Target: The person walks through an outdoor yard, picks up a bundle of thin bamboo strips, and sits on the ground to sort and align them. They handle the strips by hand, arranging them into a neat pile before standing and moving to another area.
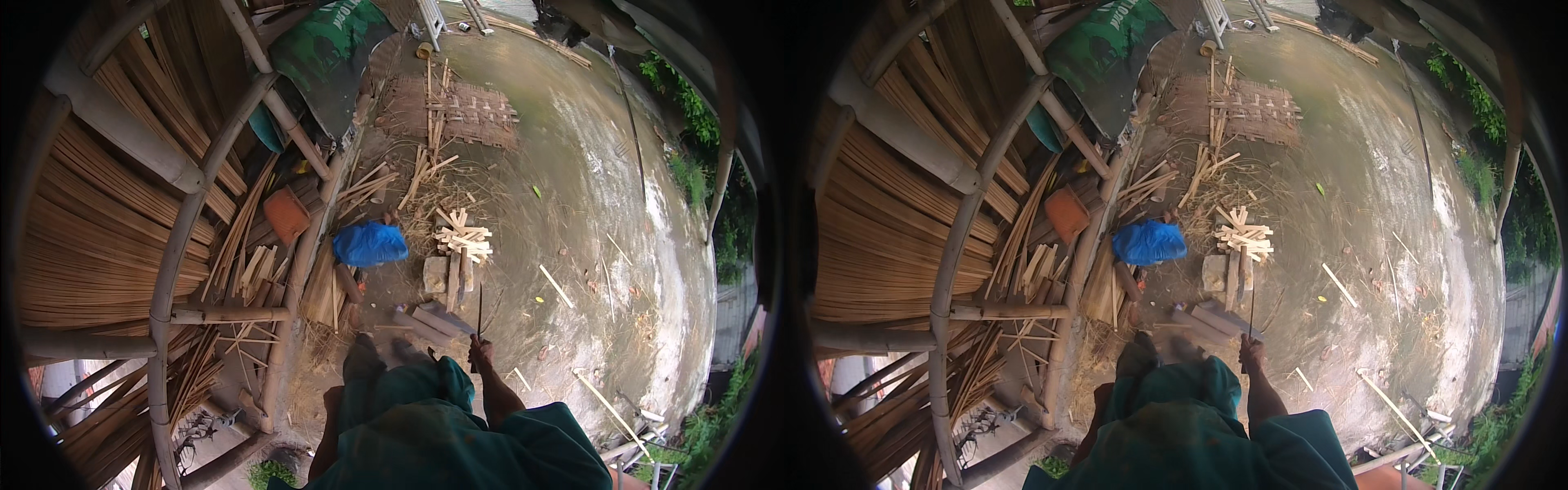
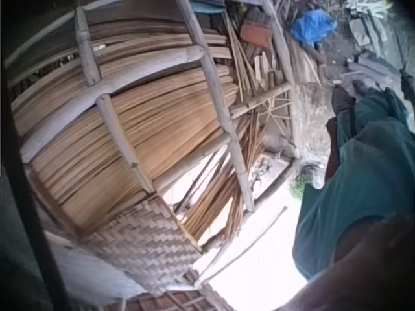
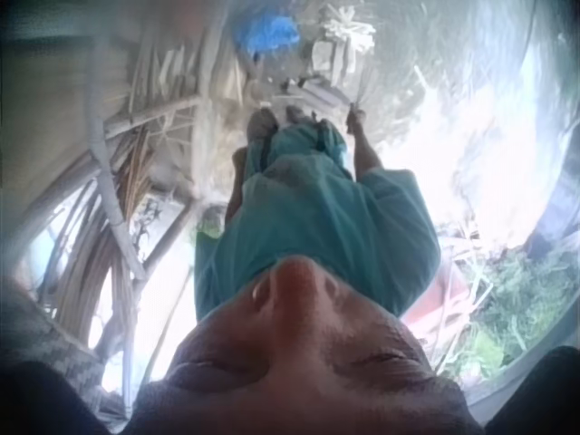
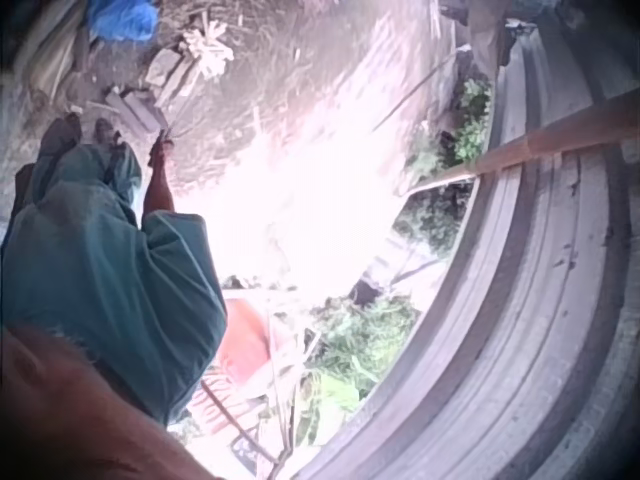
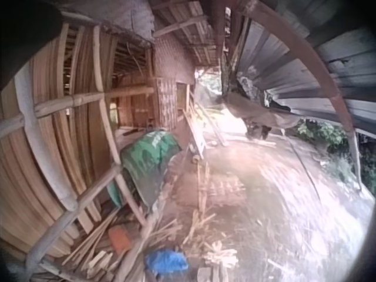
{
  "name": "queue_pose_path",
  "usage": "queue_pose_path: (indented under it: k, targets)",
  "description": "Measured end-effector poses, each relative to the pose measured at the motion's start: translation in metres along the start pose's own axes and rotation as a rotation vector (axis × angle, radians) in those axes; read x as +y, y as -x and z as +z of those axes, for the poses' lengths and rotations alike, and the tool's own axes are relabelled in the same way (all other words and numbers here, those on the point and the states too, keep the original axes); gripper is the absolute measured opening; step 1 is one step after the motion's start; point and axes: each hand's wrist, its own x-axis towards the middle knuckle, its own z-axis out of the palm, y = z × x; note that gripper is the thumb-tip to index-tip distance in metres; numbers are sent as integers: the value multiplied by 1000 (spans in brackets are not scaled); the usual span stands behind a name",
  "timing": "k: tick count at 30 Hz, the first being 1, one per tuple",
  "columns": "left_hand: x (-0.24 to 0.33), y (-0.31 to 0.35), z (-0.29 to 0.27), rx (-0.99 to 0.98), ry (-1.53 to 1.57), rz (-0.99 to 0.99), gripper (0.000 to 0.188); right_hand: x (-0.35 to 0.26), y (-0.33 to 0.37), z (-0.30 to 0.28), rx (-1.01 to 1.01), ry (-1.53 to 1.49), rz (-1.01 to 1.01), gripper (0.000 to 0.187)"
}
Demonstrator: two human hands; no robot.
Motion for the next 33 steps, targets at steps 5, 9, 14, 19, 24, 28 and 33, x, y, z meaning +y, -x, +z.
queue_pose_path:
  k: [5, 9, 14, 19, 24, 28, 33]
  targets:
    - [-19, -57, -19, 91, 670, -171, 27, -9, 18, 21, -140, 549, -296, 46]
    - [-11, -90, -73, -10, 712, -224, 27, -53, 84, 50, -186, 690, -153, 43]
    - [-45, -129, -108, 16, 741, -38, 24, -45, 81, 98, -111, 552, -191, 45]
    - [-52, -139, -145, -157, 1036, -148, 19, -39, 64, 115, 251, -173, 108, 44]
    - [-105, -147, -148, -277, 1191, -159, 20, -58, 53, 131, 241, -796, 200, 44]
    - [-127, -167, -132, -353, 1203, -258, 20, -71, 68, 139, 224, -396, 181, 42]
    - [-116, -192, -108, -424, 1263, -172, 22, -93, 111, 143, -100, 799, -211, 40]
